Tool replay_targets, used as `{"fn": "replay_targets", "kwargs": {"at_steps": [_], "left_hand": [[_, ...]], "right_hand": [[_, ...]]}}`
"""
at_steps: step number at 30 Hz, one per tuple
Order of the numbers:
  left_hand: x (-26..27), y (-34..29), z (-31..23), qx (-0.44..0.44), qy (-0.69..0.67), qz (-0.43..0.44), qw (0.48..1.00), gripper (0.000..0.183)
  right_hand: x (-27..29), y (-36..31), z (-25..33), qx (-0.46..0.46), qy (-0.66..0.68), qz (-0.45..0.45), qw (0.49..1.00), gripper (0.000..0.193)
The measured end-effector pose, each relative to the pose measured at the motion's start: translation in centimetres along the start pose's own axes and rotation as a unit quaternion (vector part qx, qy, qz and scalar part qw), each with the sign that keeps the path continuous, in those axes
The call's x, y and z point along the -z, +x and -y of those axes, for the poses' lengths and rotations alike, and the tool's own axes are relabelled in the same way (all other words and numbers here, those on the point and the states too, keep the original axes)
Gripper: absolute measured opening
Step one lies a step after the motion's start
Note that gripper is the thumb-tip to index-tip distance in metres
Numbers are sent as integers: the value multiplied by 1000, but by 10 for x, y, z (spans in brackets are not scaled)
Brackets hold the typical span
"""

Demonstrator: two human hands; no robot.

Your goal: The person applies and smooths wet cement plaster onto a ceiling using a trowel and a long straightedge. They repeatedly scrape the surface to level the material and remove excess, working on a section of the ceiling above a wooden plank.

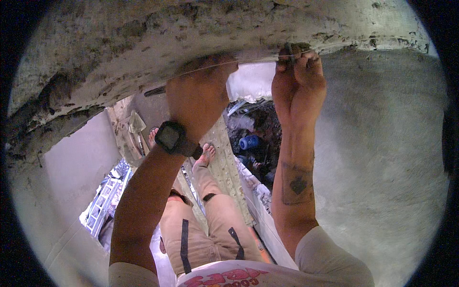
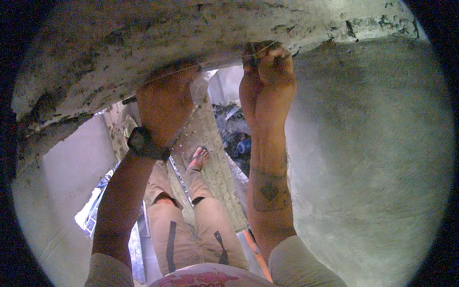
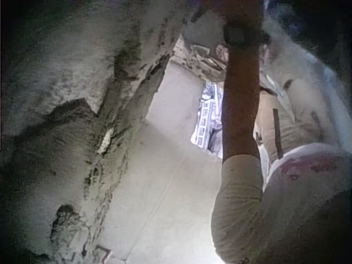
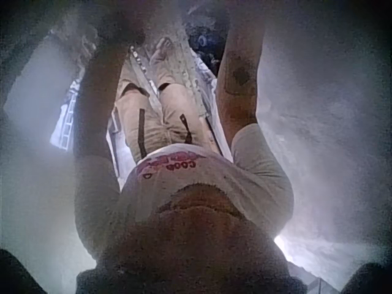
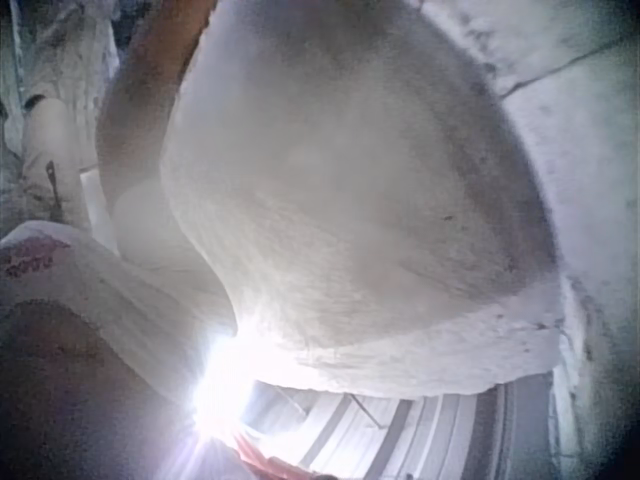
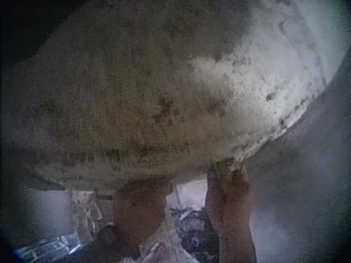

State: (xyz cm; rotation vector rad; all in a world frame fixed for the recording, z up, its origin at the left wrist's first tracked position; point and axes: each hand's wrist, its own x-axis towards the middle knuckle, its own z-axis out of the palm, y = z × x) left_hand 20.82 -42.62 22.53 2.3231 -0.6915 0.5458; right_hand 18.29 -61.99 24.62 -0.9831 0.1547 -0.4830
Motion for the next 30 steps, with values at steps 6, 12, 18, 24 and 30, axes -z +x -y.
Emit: {"fn": "replay_targets", "kwargs": {"at_steps": [6, 12, 18, 24, 30], "left_hand": [[-2, -7, -5, 57, -32, 98, 993, 18], [7, -38, -14, 83, -116, 201, 969, 14], [30, -53, -27, 205, -259, 268, 905, 20], [62, -52, -55, 237, -250, 124, 930, 19], [65, 20, -75, 84, -103, 33, 991, 29]], "right_hand": [[13, -7, 3, 148, -387, 6, 910, 19], [19, -49, 15, -100, -150, -55, 982, 22], [9, -42, 34, 24, -335, -57, 940, 27], [-5, -20, 47, 22, -322, 43, 946, 26], [-2, -13, 48, 58, -367, 89, 924, 22]]}}
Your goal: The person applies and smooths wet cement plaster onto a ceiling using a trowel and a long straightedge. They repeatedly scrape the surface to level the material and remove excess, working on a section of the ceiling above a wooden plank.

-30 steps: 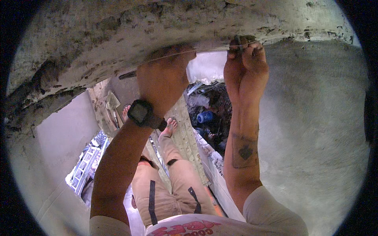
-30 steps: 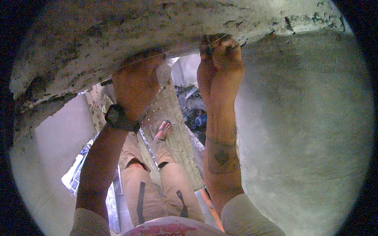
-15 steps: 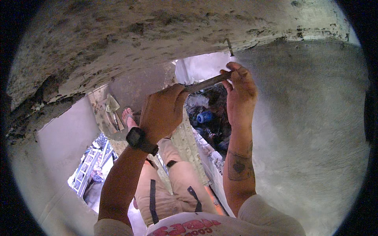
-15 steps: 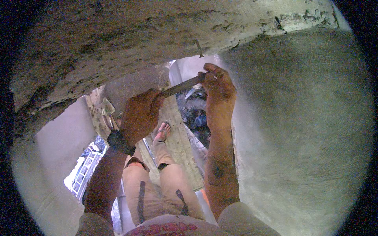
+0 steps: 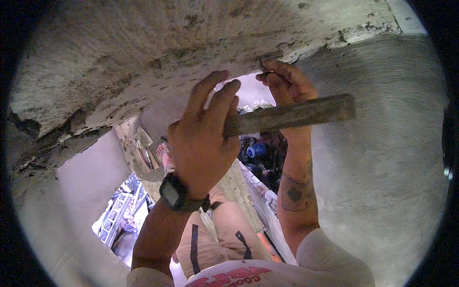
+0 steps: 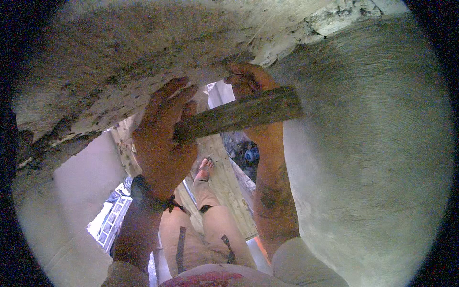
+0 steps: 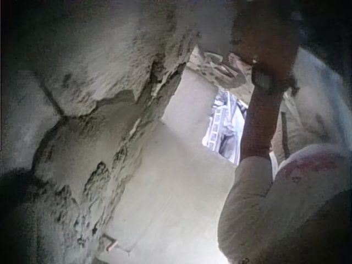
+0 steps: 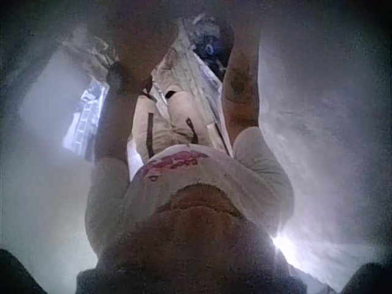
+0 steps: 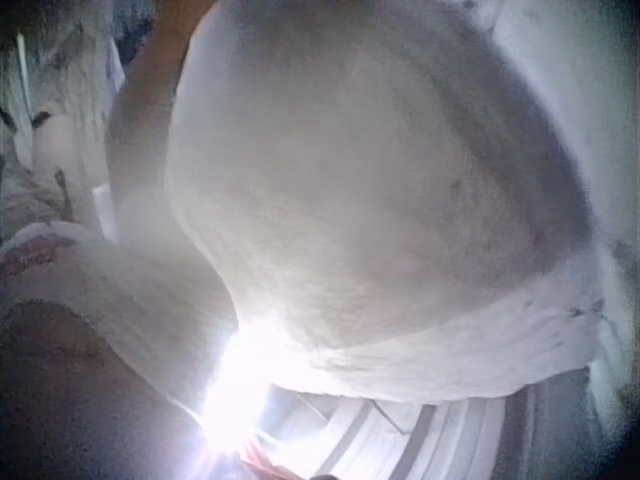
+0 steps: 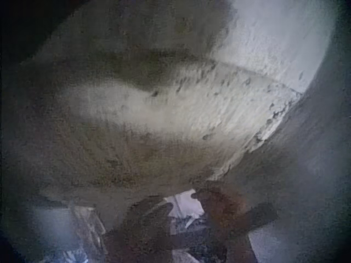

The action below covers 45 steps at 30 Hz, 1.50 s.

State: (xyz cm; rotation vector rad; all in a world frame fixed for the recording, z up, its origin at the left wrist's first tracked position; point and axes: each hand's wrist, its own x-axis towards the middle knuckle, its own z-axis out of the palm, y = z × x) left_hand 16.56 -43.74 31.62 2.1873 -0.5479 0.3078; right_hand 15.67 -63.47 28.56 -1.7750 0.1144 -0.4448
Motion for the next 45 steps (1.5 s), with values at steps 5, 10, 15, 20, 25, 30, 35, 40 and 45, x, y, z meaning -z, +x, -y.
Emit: {"fn": "replay_targets", "kwargs": {"at_steps": [5, 10, 15, 20, 25, 30, 35, 40, 45], "left_hand": [[-14, 14, -7, 18, 74, 41, 996, 36], [-29, 24, -9, 59, 63, 54, 995, 37], [-40, 25, -1, 40, -4, 3, 999, 33], [-41, 27, 7, 21, -1, 51, 998, 27], [-46, 29, 16, -31, -22, 25, 999, 16], [-66, 32, 16, -14, -96, -18, 995, 13], [-73, 33, 19, -71, 7, -51, 996, 15], [-79, 32, 18, -215, 265, -49, 939, 17], [-82, 36, 4, -33, -67, -87, 993, 22]], "right_hand": [[0, 5, 3, -6, -61, 21, 998, 20], [7, 6, 5, 21, -120, 27, 992, 14], [10, 14, 6, 93, -75, 3, 993, 11], [16, 19, 26, 55, -128, 24, 990, 12], [11, 25, 38, 42, 19, 52, 998, 16], [15, 32, 36, 32, -10, 61, 998, 19], [26, 45, 28, 84, -136, 91, 983, 17], [22, 52, 26, 214, -206, 45, 954, 15], [16, 48, 36, 218, -351, 33, 910, 13]]}}
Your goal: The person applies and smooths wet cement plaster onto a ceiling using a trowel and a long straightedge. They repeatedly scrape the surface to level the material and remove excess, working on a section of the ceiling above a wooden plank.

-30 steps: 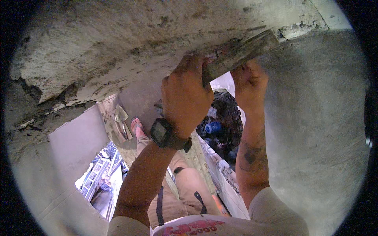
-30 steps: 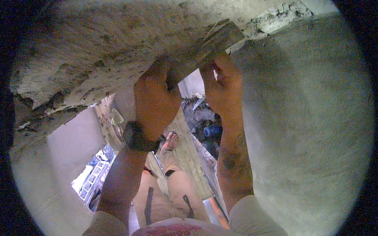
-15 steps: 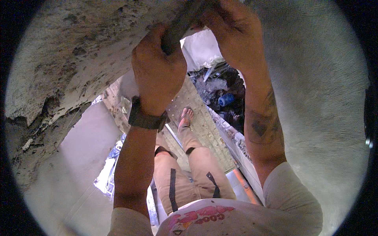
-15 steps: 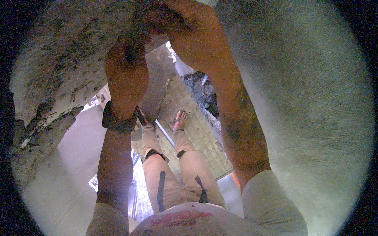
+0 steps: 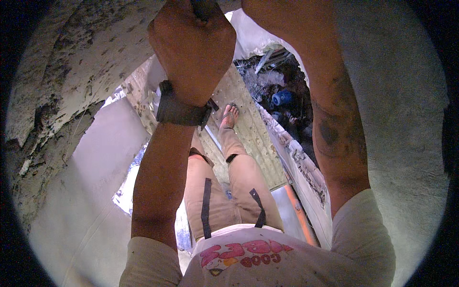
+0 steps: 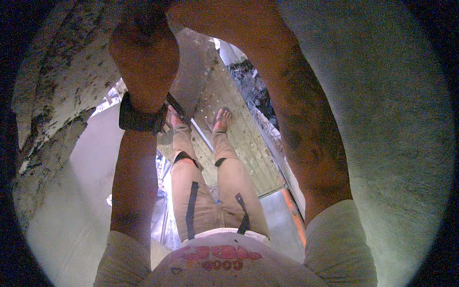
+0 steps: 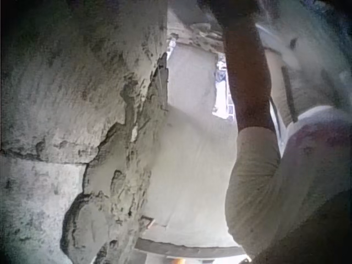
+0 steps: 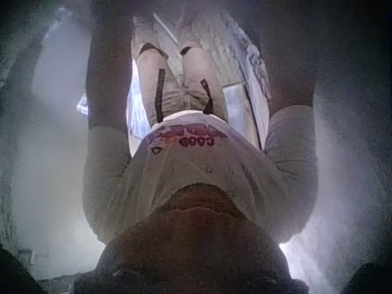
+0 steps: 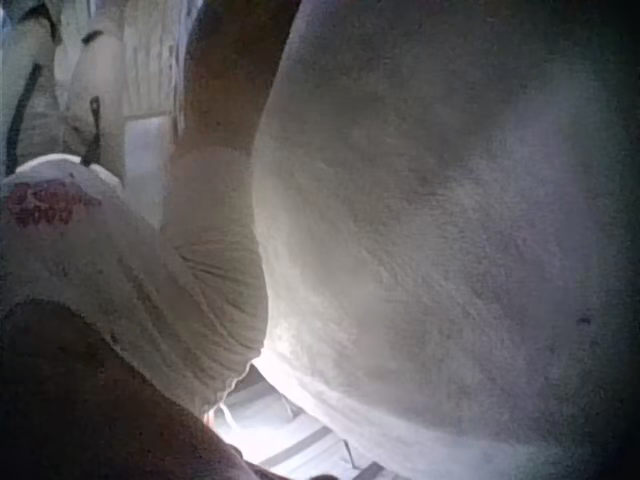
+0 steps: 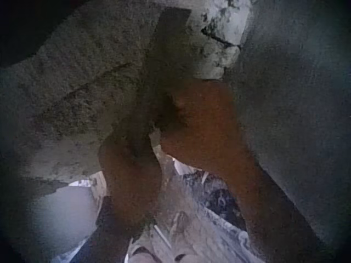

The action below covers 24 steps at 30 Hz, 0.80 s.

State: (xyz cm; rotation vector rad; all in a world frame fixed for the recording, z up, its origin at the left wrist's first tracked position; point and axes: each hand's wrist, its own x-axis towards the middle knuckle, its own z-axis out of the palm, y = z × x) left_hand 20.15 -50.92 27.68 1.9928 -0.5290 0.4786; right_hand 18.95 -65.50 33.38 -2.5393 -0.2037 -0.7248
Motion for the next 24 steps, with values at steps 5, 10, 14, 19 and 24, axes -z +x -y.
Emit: {"fn": "replay_targets", "kwargs": {"at_steps": [5, 10, 14, 19, 24], "left_hand": [[0, -1, -25, 91, -64, 30, 993, 21], [18, -10, 22, -189, 199, 76, 959, 18], [9, -5, 8, -126, 60, 30, 990, 18], [1, 0, -7, 10, -54, 19, 998, 19], [-8, 2, -17, 18, -105, -8, 994, 26]], "right_hand": [[-21, -17, -3, -16, -3, 8, 1000, 16], [-8, -17, 15, -17, 97, 38, 994, 16], [-4, -19, 7, -72, 228, 1, 971, 15], [4, -16, 1, -61, 235, -74, 967, 18], [8, -9, 9, -178, 223, -59, 957, 17]]}}
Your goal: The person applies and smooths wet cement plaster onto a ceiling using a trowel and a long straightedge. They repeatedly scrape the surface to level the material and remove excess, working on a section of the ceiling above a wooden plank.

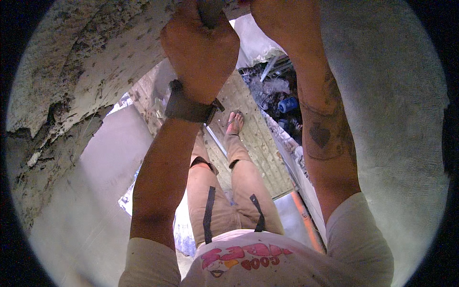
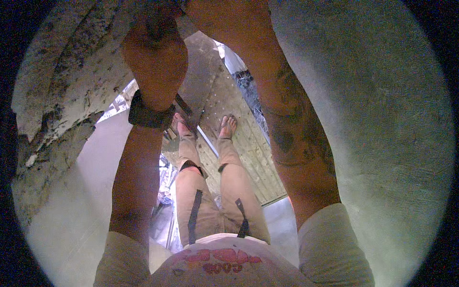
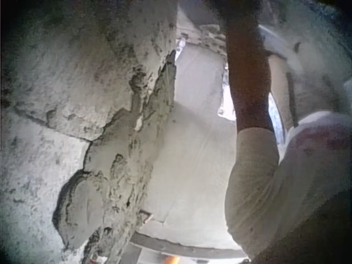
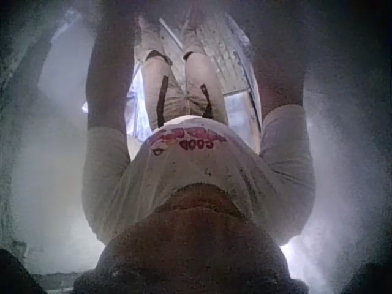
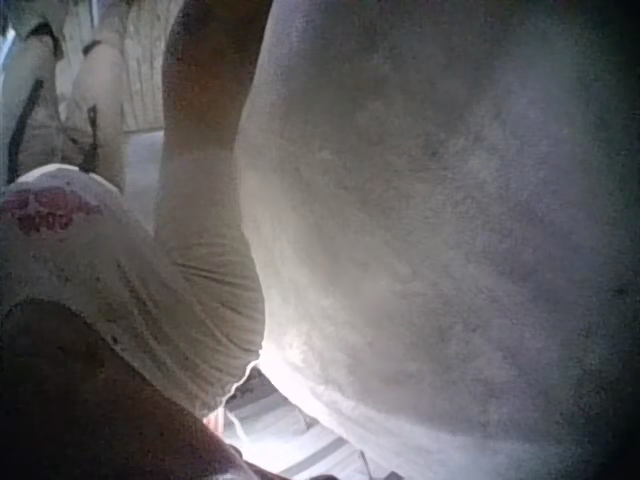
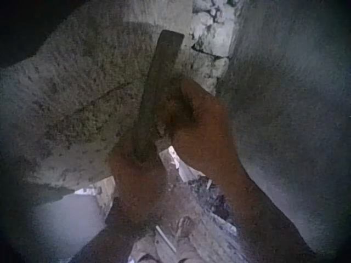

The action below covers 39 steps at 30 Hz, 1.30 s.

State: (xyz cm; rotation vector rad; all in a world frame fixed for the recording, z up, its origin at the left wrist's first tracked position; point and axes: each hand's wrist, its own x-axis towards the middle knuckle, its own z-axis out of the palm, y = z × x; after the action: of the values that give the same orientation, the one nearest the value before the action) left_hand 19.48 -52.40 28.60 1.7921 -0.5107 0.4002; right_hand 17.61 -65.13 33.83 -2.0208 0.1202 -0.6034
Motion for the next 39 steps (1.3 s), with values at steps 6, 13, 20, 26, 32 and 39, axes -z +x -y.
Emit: {"fn": "replay_targets", "kwargs": {"at_steps": [6, 13, 20, 26, 32, 39], "left_hand": [[16, -4, 15, -53, 74, 55, 994, 23], [18, -11, 29, -73, 121, 34, 989, 18], [16, -18, 16, 6, 139, 31, 990, 18], [14, -12, 10, 20, 155, 29, 987, 16], [7, -4, 9, 9, 170, 32, 985, 16], [0, -5, 15, -48, 174, 25, 983, 14]], "right_hand": [[-10, -16, 10, 154, -68, -32, 985, 28], [-21, -27, -1, 49, -216, 82, 972, 35], [2, -43, -52, -44, 40, 9, 998, 20], [-33, -53, -55, -109, 256, 27, 960, 32], [-46, -49, -71, -99, 257, -1, 961, 25], [-57, -42, -78, -74, 258, -40, 962, 19]]}}
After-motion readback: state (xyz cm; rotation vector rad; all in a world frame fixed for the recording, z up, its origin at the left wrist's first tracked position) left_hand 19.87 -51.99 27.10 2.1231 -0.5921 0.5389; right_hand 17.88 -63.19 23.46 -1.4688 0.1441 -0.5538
